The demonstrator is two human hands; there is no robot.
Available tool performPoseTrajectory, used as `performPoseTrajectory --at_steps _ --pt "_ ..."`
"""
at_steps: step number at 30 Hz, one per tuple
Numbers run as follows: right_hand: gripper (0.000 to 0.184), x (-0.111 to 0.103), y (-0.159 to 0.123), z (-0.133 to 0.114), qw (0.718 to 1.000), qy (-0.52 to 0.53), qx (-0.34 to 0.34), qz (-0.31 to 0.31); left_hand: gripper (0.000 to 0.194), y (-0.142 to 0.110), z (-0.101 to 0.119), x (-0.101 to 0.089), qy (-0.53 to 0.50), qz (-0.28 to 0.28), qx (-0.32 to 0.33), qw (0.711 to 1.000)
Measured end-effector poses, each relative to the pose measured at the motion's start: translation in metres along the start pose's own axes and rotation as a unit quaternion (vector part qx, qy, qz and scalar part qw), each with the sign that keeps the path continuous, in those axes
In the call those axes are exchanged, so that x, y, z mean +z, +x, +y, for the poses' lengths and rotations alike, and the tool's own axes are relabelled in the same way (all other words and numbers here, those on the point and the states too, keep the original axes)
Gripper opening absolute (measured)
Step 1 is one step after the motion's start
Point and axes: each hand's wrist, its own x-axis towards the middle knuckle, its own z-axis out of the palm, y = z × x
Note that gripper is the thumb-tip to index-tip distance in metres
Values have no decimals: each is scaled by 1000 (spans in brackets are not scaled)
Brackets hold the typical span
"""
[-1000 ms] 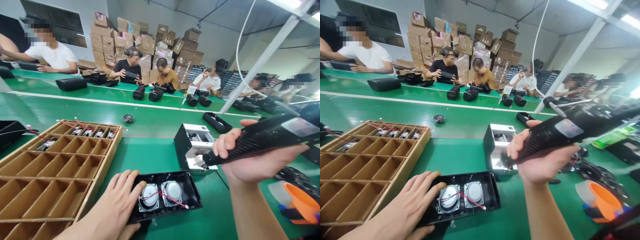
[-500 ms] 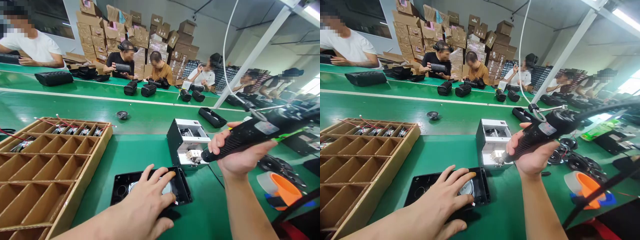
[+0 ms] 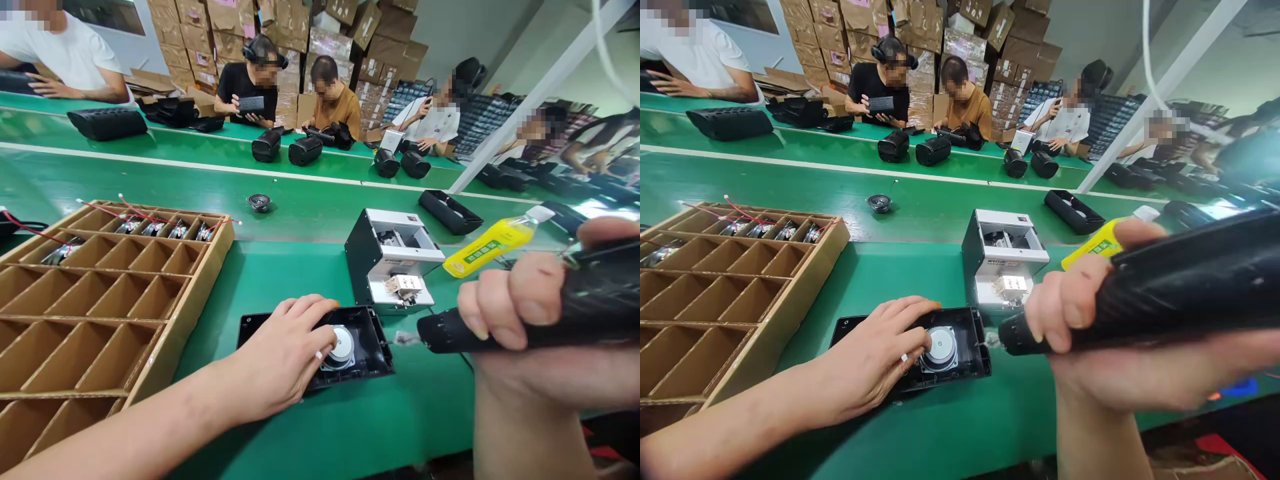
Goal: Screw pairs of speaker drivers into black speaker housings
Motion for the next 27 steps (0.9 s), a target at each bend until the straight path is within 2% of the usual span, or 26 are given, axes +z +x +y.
performPoseTrajectory --at_steps 2,4,10,13,18,27 --pt "57 2 -12 10 997 29 7 -72 36 -1 -2 1 19 -10 9 1000" --pt "55 3 -22 23 994 44 13 -100 44 -1 -3 2 29 -21 19 999" --pt "71 0 -29 54 979 60 -1 -196 33 -2 -3 2 39 -34 21 998" --pt "71 -2 -29 60 979 71 -3 -193 35 -1 -2 1 22 -43 11 999" --pt "73 -3 -32 64 981 63 -4 -184 54 -2 -1 -1 9 -58 3 998" --pt "72 -4 -30 67 979 59 -7 -193 53 -2 -4 1 10 -52 8 999"
